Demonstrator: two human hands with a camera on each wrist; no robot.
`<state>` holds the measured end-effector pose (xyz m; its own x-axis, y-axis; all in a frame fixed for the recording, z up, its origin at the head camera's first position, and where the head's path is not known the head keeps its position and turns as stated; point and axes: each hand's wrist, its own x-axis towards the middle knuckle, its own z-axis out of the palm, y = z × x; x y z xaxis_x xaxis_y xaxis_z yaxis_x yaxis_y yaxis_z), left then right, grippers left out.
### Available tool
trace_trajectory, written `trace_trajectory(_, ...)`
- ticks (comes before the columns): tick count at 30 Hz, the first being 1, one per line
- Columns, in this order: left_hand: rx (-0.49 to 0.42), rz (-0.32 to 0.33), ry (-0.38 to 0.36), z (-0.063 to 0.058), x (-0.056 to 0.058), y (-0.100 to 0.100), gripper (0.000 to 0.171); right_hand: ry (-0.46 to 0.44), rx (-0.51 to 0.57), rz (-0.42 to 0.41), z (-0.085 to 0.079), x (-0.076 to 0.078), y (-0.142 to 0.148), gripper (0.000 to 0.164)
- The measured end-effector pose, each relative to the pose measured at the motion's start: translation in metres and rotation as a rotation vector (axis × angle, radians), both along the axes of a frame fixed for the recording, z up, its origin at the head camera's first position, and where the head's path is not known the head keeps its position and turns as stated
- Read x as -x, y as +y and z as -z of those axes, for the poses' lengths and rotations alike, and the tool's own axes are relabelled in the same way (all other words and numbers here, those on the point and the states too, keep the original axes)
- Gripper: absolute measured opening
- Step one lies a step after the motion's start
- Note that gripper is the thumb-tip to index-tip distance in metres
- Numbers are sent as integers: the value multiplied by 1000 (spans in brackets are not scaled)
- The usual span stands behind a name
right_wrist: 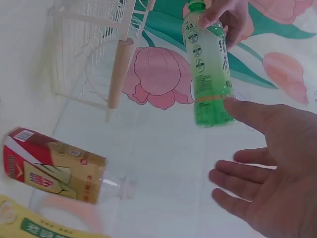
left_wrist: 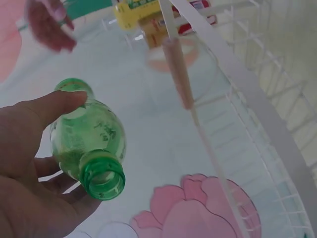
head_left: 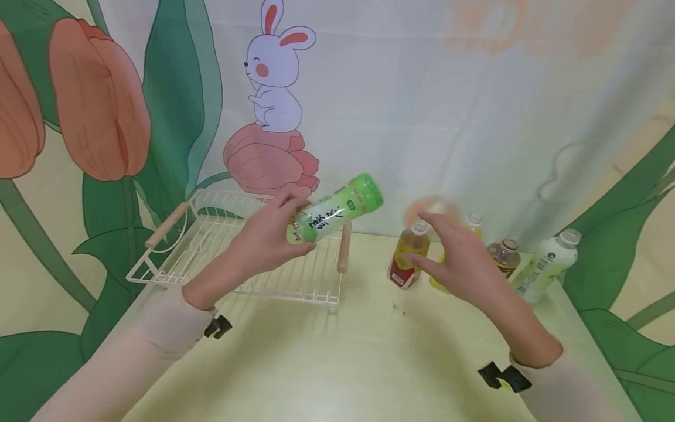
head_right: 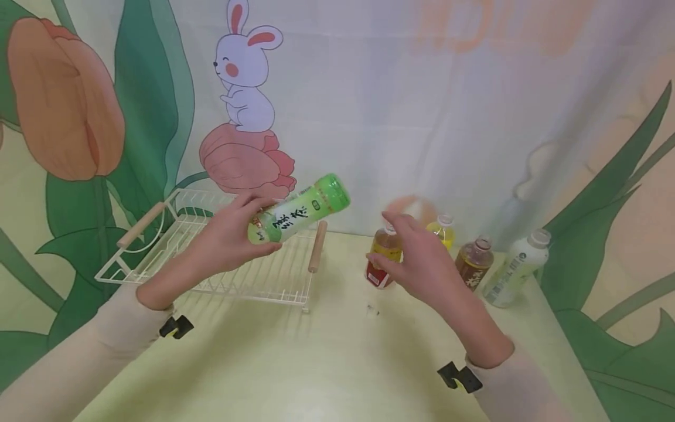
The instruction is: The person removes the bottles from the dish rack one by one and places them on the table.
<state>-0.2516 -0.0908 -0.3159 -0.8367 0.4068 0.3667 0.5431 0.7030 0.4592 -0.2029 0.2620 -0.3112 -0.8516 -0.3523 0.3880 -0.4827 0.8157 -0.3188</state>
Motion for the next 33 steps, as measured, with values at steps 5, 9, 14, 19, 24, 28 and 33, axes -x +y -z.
trace_trajectory(5, 102, 66, 45, -1, -10, 18, 75, 217, -53, -58, -4, 7, -24, 85)
trace_trajectory(9, 163, 124, 96, -1, -13, 29, 74, 322, -125, -146, -1, 15, -40, 89)
trace_trajectory(14, 206, 183, 140, -3, -17, 37, 71, 337, -231, -172, 4, 21, -53, 82)
trace_trajectory(19, 241, 207, 172, -7, -17, 42, 72, 341, -278, -177, 7, 22, -60, 69)
trace_trajectory(24, 258, 218, 183, -7, -17, 44, 72, 322, -292, -161, 9, 21, -60, 65)
trace_trajectory(28, 283, 234, 178, -8, -19, 45, 73, 318, -314, -155, 11, 20, -59, 66)
trace_trajectory(33, 302, 243, 182, -8, -20, 45, 74, 331, -325, -149, 13, 20, -59, 67)
